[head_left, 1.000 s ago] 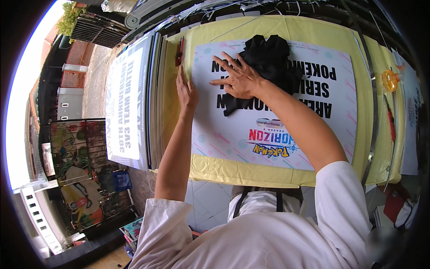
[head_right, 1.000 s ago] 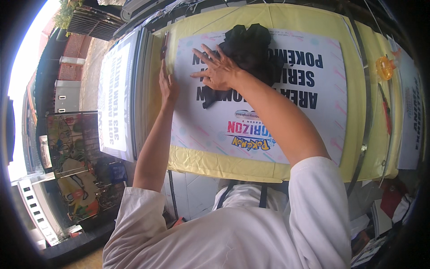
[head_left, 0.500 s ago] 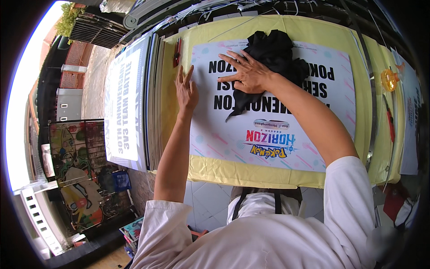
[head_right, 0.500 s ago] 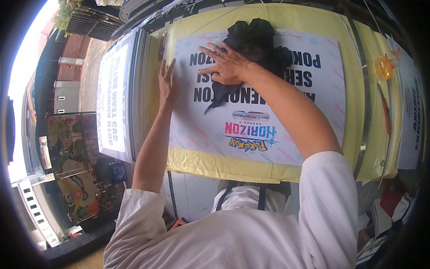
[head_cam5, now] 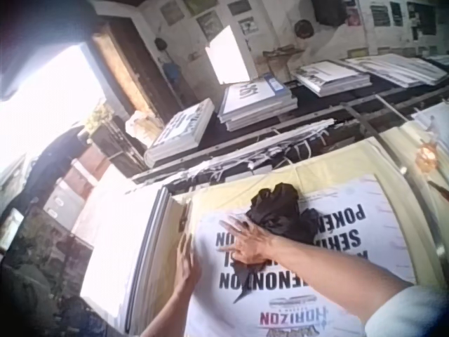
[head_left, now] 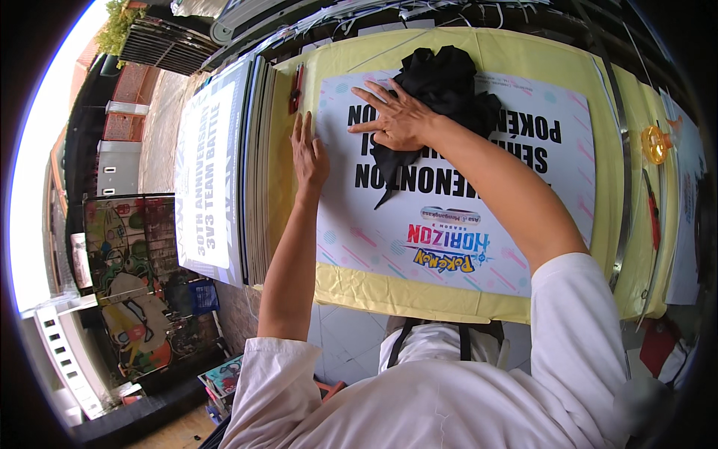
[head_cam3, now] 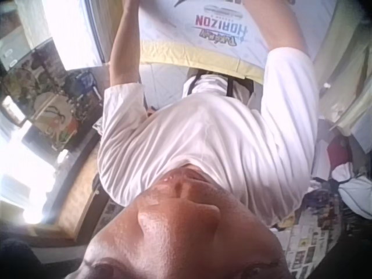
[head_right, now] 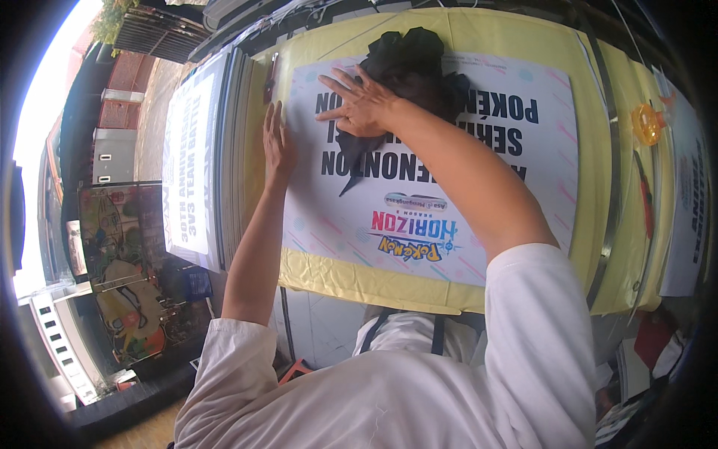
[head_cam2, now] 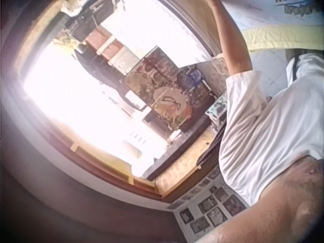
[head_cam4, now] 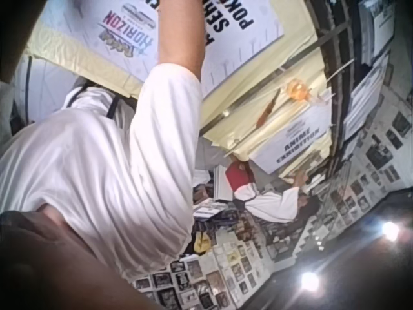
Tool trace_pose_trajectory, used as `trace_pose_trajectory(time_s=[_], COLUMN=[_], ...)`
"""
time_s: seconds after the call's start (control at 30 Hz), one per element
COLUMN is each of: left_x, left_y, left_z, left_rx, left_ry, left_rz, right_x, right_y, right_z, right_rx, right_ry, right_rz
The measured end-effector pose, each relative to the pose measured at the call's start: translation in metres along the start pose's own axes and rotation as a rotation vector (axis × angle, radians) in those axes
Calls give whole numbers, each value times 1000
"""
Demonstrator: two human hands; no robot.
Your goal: The person wipes a printed poster with a cloth, then uses a utility knife and ruler to trim the edges of a white board. They place the trimmed board onto the poster and smooth it down, repeating the process with another poster.
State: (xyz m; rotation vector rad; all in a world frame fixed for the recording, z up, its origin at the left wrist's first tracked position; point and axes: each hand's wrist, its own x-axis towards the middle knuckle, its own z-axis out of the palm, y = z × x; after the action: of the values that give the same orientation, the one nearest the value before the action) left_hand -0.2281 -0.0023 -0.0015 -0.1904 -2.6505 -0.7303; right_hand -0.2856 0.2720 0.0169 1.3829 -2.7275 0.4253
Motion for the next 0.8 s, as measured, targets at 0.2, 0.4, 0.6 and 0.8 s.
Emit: trace_pose_trajectory(time_s=[0.2, 0.4, 0.6, 0.8], left_x=[3, 1, 3, 1], left_y=[2, 5, 4, 0], left_z=[-2, -3, -3, -1], left_rx=[16, 3, 3, 3], left_ry=[20, 12, 14, 10], left_rz=[19, 7, 10, -22], right_x=[-8, -1, -5, -3], right_y=[-3, -9, -29, -57], right_z=[-1, 7, 9, 14], right_rx=[8, 5, 7, 124], right_ry=[-3, 86, 84, 129], right_rz=[-137, -43, -84, 8])
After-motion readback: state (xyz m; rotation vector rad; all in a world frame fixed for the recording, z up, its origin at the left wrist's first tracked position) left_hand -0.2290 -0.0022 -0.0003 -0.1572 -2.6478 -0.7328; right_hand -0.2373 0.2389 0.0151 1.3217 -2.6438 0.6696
